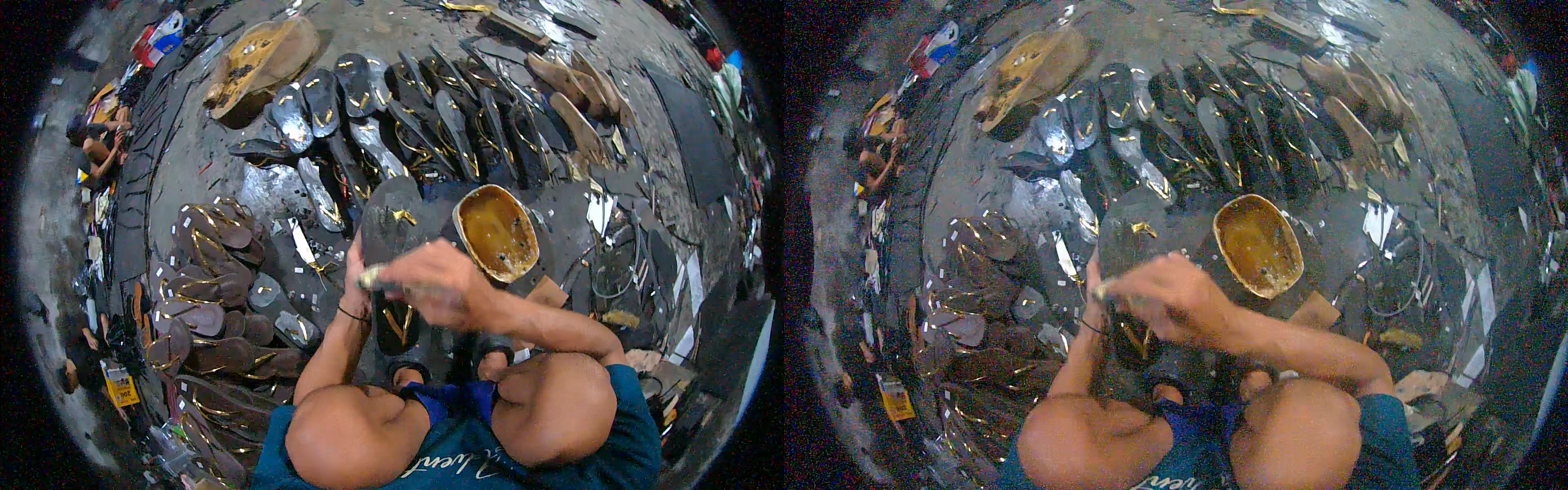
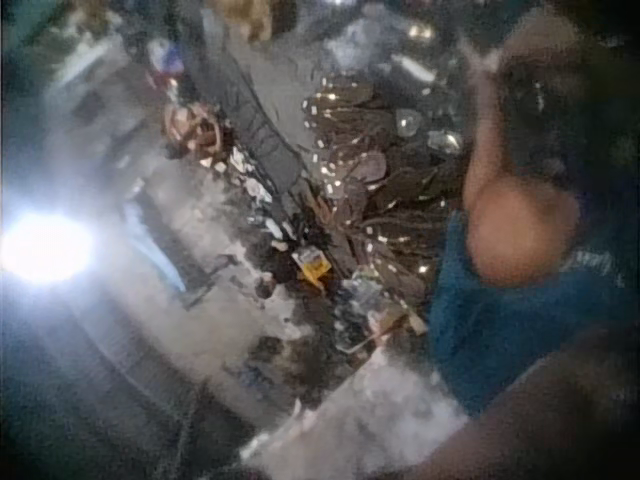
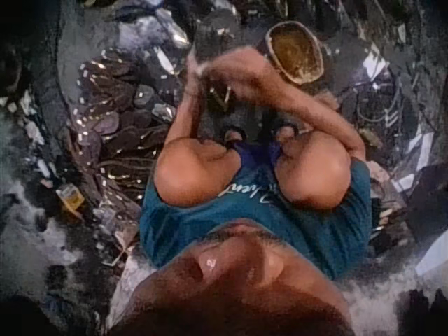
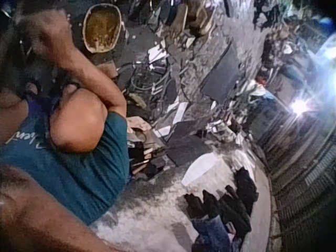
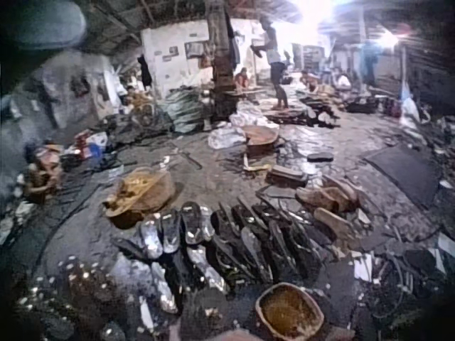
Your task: The person sits on the floor and repeatedly picks up black sandals, applies a gold-colored substance to the straps using a brush, and places them back in a pile. The process is repeated for multiple sandals throughout the clip.
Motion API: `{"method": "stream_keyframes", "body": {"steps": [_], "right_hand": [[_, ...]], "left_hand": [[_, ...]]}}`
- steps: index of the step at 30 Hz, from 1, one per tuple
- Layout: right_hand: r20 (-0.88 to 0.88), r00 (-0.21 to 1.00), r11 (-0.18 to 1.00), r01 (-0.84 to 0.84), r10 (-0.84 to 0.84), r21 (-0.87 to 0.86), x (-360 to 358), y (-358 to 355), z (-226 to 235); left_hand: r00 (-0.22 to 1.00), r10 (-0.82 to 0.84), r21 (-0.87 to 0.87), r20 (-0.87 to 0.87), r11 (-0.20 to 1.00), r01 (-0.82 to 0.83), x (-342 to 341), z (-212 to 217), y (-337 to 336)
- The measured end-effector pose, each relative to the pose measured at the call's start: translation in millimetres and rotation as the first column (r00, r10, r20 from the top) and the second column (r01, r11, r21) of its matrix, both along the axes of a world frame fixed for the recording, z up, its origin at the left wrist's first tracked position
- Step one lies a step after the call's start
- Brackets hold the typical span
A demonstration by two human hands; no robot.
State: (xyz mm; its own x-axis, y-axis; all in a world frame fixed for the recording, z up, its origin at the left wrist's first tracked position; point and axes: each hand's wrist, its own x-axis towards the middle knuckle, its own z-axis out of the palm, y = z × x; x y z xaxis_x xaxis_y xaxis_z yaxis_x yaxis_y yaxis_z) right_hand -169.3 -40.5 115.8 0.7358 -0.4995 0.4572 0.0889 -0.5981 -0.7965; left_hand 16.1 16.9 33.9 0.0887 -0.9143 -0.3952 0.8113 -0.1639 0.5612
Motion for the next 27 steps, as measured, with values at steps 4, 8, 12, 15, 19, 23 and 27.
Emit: {"method": "stream_keyframes", "body": {"steps": [4, 8, 12, 15, 19, 23, 27], "right_hand": [[-0.019, 0.862, 0.861, 0.507, -0.506, 0.036, 1.6, -68.2, -7.9], [-0.042, 0.904, 0.897, 0.426, -0.424, 0.119, -7.5, -51.8, -4.2], [0.016, 0.999, 0.990, 0.026, -0.028, 0.142, -11.3, 14.4, 2.9], [0.071, 0.939, 0.941, 0.337, -0.337, 0.001, 10.1, -44.8, 7.7], [-0.072, 0.886, 0.858, 0.462, -0.459, 0.222, -6.8, -88.1, -9.0], [-0.093, 0.890, 0.890, 0.453, -0.447, 0.056, -6.9, -86.0, -12.1], [0.116, 0.953, 0.921, 0.231, -0.279, 0.315, -1.0, -51.3, -21.2]], "left_hand": [[0.988, -0.055, 0.010, -0.144, 0.998, 0.057, -26.2, 34.2, 9.7], [0.975, -0.005, 0.002, -0.224, 1.000, 0.006, -13.2, 14.7, 7.6], [0.981, -0.160, -0.300, -0.111, 0.946, 0.120, -0.7, 4.9, 10.3], [0.972, -0.096, 0.001, 0.214, 0.995, 0.098, -31.7, 24.9, 9.7], [0.979, -0.041, -0.199, -0.200, 0.980, 0.000, -16.4, 31.6, 11.6], [0.928, -0.174, -0.410, -0.330, 0.912, 0.025, -17.1, 18.6, 14.8], [0.984, 0.012, -0.164, -0.180, 0.986, -0.042, 6.7, 3.9, 10.7]]}}
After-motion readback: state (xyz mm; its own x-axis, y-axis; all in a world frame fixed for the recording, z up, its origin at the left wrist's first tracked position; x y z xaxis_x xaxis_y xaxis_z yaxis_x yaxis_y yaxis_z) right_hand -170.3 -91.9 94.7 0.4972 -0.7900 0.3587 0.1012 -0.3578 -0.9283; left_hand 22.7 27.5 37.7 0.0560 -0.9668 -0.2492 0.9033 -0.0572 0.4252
